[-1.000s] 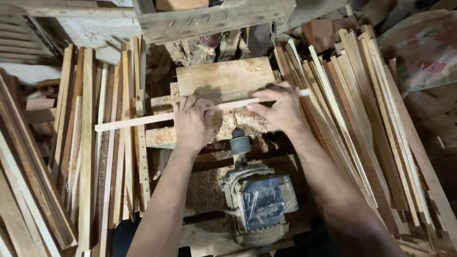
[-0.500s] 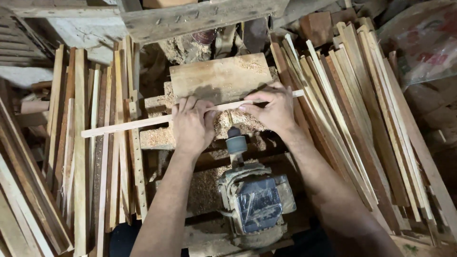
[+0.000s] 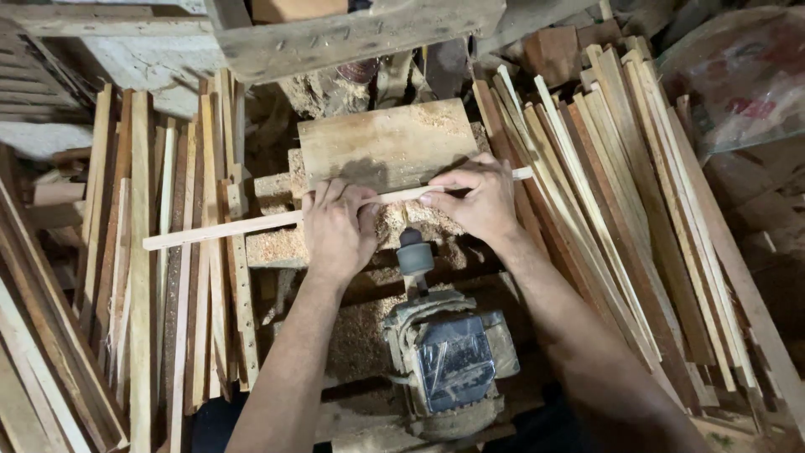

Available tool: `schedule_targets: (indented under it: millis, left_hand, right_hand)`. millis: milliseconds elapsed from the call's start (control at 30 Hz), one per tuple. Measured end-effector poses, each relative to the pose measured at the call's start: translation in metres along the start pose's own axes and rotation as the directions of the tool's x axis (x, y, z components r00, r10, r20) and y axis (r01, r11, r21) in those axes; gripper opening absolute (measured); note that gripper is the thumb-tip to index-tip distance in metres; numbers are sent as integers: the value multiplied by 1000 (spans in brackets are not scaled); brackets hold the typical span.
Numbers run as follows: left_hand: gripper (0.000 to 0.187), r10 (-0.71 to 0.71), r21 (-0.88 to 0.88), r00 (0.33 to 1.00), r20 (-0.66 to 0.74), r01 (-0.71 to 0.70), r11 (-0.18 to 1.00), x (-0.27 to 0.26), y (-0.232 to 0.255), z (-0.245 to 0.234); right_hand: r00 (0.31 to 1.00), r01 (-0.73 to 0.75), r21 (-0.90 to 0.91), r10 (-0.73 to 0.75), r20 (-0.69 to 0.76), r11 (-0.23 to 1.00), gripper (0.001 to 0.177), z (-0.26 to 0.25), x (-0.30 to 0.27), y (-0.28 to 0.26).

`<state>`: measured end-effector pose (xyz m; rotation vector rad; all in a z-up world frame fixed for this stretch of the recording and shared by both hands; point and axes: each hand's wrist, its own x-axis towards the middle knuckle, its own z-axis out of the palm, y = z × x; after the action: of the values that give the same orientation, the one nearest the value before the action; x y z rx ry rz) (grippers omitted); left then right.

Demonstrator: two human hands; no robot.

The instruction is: Processing thin wooden slats using a stationary power tool

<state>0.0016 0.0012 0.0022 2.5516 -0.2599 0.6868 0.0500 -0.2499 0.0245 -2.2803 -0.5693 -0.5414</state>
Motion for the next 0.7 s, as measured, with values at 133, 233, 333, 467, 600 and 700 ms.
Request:
schedule_targets:
  millis: [133,233,333,467,600,700]
  left_hand:
    - [7,-68,49,997,47,66,997,3,-6,-3]
    - [20,-11,98,1000,12,10,995,11,-14,-18]
    - [20,16,35,998,68,-18,999,14,11,-23]
    - [13,13,14,998,57,-14,1000,12,-13,0]
    - [15,-12,11,995,101,11,1000,17,23,-40]
    - [18,-14,3,993,117,14,1000,16,12,-8]
  right_hand:
    - [1000,20,27,-21,14,999,19,-8,3,6]
    - [998,56,-16,-57,-23,998,23,-8,11,19]
    - [996,83,-9,-83,-27,996,22,2,9,3]
    - [998,66,35,-66,11,997,25,-2,7,9]
    - [998,57,52,-57,3,997,25,-5,11,-4]
    - [999,7,89,-11,45,996,24,13,2,2]
